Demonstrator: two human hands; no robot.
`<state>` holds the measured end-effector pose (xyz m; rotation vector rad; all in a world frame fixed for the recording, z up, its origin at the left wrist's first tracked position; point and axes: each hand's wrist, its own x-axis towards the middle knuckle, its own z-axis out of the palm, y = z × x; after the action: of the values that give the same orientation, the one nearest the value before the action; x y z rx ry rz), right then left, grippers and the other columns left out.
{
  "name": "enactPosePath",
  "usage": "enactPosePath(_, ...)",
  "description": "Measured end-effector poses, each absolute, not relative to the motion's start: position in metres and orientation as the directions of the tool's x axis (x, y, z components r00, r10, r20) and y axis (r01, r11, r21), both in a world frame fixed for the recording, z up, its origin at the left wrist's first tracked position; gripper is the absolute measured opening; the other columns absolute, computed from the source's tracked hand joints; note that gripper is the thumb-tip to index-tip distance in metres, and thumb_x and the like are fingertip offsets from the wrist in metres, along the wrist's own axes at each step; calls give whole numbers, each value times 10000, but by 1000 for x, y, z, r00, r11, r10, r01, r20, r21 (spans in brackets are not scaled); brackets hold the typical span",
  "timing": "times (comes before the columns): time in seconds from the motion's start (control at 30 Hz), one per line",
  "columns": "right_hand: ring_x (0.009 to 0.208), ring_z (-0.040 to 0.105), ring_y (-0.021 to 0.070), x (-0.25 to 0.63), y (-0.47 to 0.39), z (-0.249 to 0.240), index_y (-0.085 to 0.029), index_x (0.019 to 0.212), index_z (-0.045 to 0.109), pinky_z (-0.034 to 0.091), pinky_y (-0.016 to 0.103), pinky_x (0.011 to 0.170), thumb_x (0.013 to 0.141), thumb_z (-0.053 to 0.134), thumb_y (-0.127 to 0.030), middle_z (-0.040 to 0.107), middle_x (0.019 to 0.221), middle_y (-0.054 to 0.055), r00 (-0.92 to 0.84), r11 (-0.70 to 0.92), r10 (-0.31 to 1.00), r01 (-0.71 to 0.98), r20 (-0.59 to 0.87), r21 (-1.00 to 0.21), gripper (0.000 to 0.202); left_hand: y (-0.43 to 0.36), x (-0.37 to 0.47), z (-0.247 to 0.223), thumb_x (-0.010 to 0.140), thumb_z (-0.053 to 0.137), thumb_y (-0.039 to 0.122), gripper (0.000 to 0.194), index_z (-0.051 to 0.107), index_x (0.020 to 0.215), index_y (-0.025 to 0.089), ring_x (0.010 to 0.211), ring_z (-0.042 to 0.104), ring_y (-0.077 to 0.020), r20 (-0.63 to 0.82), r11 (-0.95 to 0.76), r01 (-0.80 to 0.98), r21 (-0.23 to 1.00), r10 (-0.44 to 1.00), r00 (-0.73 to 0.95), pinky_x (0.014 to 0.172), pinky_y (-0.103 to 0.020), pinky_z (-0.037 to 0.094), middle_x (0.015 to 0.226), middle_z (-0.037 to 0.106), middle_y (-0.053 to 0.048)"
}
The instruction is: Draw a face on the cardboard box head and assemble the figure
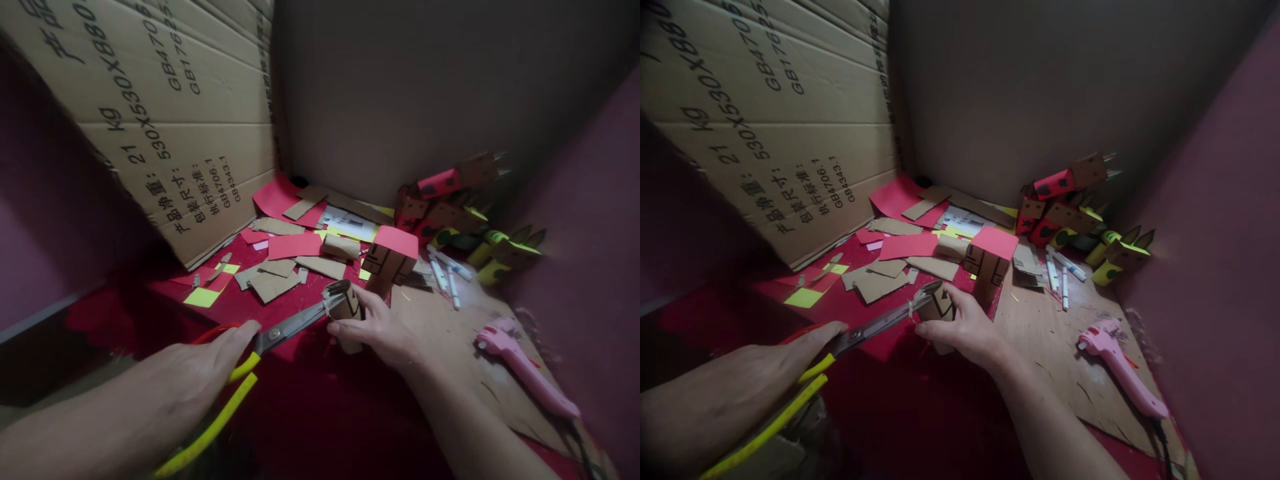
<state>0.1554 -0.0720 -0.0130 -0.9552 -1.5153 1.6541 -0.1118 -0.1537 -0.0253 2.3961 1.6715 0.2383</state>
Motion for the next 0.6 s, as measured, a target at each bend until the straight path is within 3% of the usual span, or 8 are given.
enactPosePath(0.17, 572, 453, 97, 152, -75, -15, -213, 912, 549, 360, 243, 526, 665, 720, -255, 531, 693, -50, -517, -35, 853, 72, -67, -997, 303, -156, -111, -25, 880, 313, 201, 486, 477, 1336, 164, 753, 656, -208, -11, -349, 897, 272, 931, 366, 615, -252, 483, 984, 710, -89)
enactPosePath(0.27, 604, 458, 97, 152, -75, -17, -210, 922, 542, 379, 250, 560, 683, 707, -241, 535, 727, -46, -522, 18, 853, 59, -16, -998, 292, -156, -110, -25, 885, 314, 214, 499, 454, 1360, 155, 745, 658, -215, 13, -373, 876, 305, 922, 388, 670, -293, 503, 967, 713, -100)
enactPosePath(0.5, 634, 457, 101, 152, -73, -20, -208, 959, 554, 356, 239, 535, 676, 735, -206, 548, 759, -34, -477, 60, 878, 67, 21, -996, 336, -154, -109, -24, 881, 338, 238, 450, 481, 1302, 167, 564, 588, -174, -16, -347, 897, 274, 931, 365, 490, -234, 418, 838, 695, -57)
enactPosePath(0.6, 629, 448, 100, 153, -73, -16, -204, 976, 566, 355, 237, 531, 674, 743, -241, 538, 746, -36, -465, 37, 885, 47, 11, -998, 353, -156, -111, -26, 866, 355, 237, 450, 491, 1290, 167, 554, 575, -163, 27, -346, 889, 300, 935, 354, 489, -212, 415, 767, 681, -27)
